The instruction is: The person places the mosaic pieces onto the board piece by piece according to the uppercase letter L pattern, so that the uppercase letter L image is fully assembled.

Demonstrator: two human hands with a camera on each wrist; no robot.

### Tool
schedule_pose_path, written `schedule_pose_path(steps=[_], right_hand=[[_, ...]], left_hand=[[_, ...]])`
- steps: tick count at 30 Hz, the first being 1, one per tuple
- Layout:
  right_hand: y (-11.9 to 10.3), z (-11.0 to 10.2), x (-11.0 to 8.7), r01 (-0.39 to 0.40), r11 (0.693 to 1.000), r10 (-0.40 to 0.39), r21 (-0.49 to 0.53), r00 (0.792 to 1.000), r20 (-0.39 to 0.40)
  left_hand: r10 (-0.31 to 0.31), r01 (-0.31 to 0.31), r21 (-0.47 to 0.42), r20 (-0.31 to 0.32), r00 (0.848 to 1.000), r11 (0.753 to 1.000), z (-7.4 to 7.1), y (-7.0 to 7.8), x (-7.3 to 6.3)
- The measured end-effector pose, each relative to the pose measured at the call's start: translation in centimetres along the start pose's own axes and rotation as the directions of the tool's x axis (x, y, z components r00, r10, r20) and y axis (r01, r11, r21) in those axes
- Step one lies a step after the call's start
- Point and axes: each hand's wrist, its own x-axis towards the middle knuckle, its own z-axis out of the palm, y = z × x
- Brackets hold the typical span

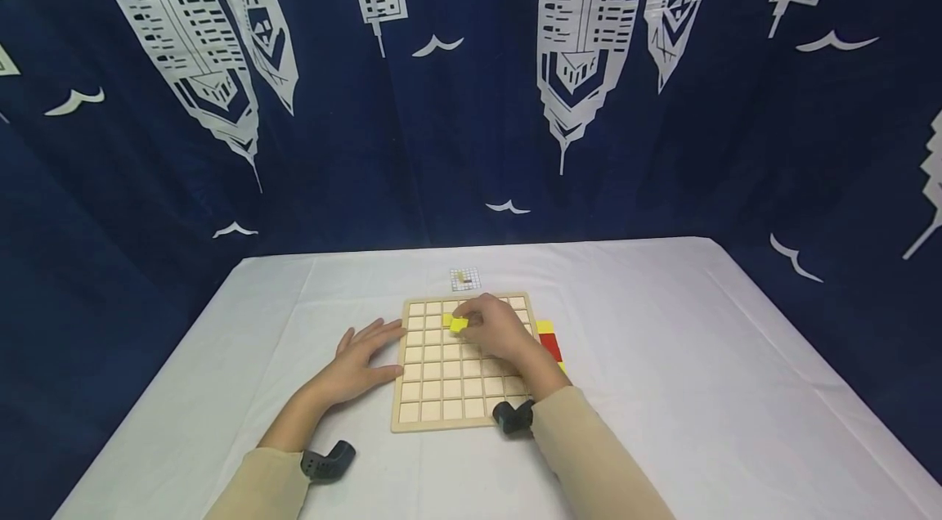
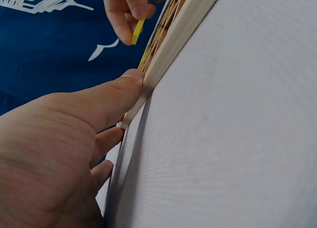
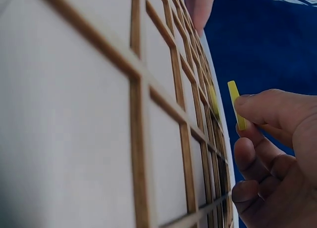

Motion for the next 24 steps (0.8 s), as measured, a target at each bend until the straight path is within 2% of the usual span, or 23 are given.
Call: schedule_pose_path(steps=[4,11,24], right_hand=[[-0.28,0.37,0.08,0.015,1.0,-0.016,0.013,0.999,0.035],[-0.31,0.72,0.18,0.047,0.999,-0.045,-0.024,0.997,0.065],[-0.14,1.0,0.23,0.055,0.997,-0.053,-0.05,0.998,0.044]], left_hand=[[-0.007,0.007,0.001,0.001,1.0,1.0,-0.04,0.09,0.01],[-0.002,0.002,0.0,-0.008,1.0,1.0,0.06,0.06,0.04],[0.0,0.0,0.001,-0.01,1.0,1.0,0.03,0.12,-0.03]])
